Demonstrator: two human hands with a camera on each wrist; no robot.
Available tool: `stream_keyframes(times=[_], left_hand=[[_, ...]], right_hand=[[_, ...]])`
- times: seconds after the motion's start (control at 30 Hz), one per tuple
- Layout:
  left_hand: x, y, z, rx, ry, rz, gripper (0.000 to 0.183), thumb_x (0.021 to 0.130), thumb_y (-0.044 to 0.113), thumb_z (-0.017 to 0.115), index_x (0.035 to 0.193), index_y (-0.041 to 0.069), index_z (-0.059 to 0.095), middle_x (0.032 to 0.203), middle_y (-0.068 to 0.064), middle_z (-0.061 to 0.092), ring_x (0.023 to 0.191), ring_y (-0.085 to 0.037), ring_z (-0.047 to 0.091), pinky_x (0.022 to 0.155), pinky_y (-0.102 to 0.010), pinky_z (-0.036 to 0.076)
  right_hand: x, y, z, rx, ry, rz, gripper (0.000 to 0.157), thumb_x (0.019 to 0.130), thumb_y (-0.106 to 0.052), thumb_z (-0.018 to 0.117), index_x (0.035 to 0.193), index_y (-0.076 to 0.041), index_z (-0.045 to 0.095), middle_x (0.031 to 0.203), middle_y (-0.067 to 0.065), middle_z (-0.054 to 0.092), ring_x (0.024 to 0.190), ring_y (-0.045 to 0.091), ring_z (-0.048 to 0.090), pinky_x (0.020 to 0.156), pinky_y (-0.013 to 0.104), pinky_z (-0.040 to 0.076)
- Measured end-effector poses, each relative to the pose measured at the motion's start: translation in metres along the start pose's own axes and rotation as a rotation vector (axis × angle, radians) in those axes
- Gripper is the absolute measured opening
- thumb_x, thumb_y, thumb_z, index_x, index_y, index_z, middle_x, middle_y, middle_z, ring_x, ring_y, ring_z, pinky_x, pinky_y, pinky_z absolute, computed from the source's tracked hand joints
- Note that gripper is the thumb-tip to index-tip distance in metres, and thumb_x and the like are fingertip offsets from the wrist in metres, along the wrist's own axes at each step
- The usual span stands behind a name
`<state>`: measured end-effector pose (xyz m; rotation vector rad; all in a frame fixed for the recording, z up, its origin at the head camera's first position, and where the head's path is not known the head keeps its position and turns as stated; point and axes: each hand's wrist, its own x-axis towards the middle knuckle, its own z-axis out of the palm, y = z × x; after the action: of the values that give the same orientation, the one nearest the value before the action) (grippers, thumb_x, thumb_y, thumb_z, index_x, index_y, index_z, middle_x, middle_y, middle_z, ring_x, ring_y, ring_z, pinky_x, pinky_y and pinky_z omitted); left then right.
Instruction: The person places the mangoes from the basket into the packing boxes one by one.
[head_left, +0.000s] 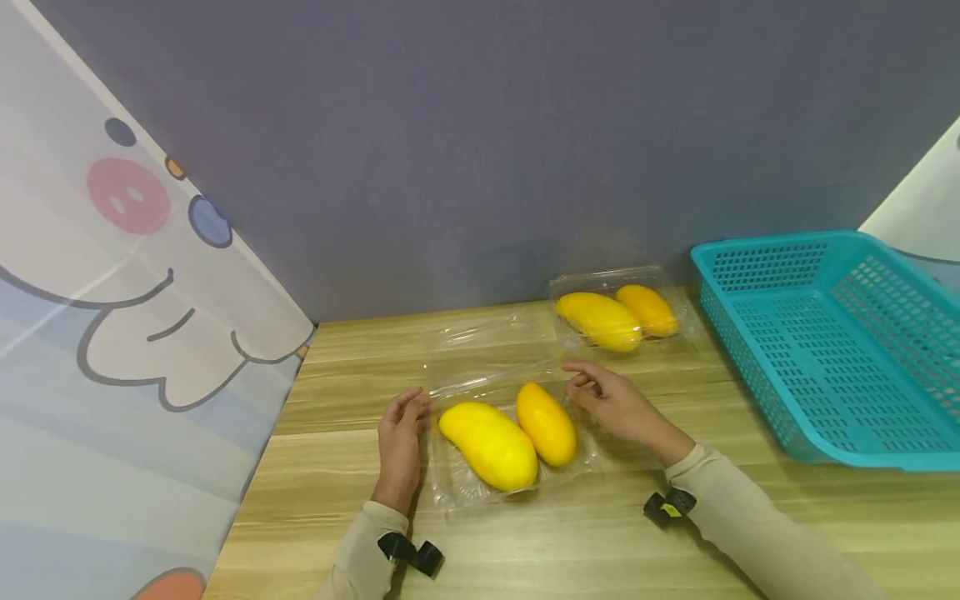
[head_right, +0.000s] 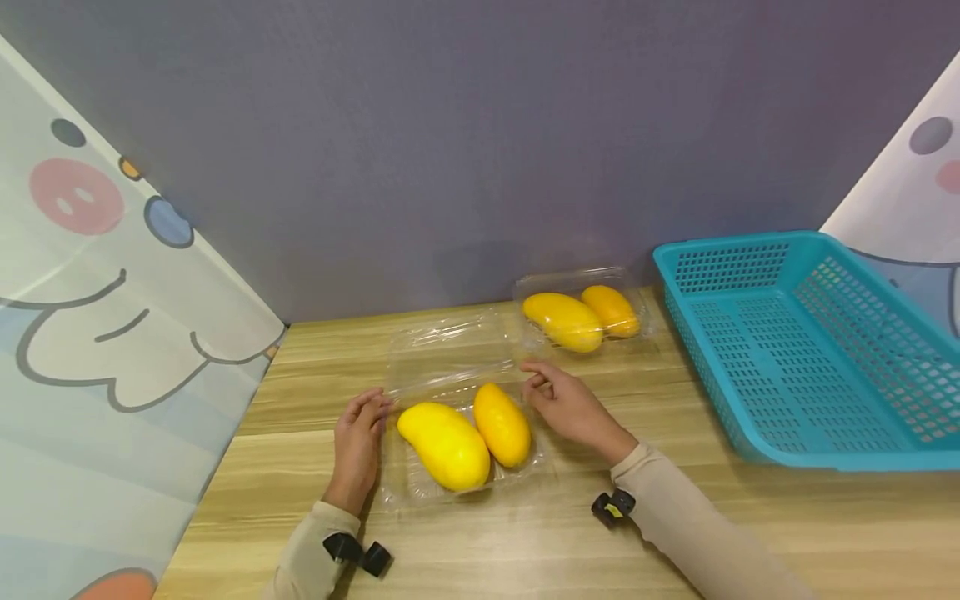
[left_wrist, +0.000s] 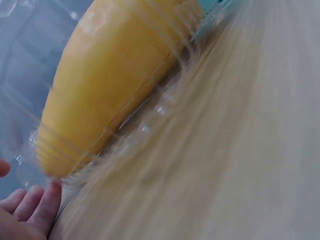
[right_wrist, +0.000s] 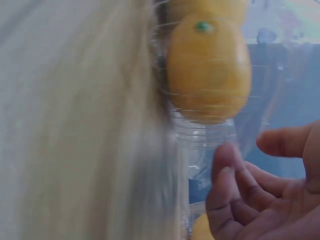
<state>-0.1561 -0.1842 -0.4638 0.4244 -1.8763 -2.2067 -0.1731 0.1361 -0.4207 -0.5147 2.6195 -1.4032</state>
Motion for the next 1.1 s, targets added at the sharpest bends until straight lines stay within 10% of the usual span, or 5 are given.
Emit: stream_keyframes(times=[0.43,0.7,1.1], left_hand=[[0.020,0.005,-0.008,0.090,-0.051,-0.045,0.036,0.101,0.017,0.055,0.127,-0.008,0.059,0.093,0.004,0.065,0.083,-0.008,0.066,0.074,-0.021,0.058],[0.024,0.006,-0.003,0.206,-0.044,-0.088,0.041,0.100,0.025,0.058,0.136,0.004,0.060,0.111,-0.005,0.066,0.094,-0.008,0.060,0.070,-0.019,0.053],[0.032,0.012,0.001,0.308,-0.104,-0.104,0.041,0.102,0.024,0.055,0.141,0.011,0.056,0.130,-0.015,0.059,0.096,-0.012,0.052,0.061,-0.017,0.044]], right_hand=[[-0.029,-0.008,-0.015,-0.012,-0.181,-0.012,0.058,0.101,-0.027,0.058,0.151,-0.003,0.038,0.133,0.020,0.059,0.099,0.018,0.062,0.075,0.029,0.052],[-0.057,-0.010,-0.020,-0.027,-0.272,-0.043,0.093,0.086,-0.037,0.078,0.158,-0.020,0.022,0.150,0.019,0.043,0.114,0.029,0.061,0.076,0.027,0.053],[-0.060,-0.007,-0.014,-0.074,-0.261,-0.063,0.094,0.085,-0.040,0.077,0.158,-0.020,0.022,0.152,0.013,0.045,0.117,0.031,0.062,0.077,0.027,0.053]])
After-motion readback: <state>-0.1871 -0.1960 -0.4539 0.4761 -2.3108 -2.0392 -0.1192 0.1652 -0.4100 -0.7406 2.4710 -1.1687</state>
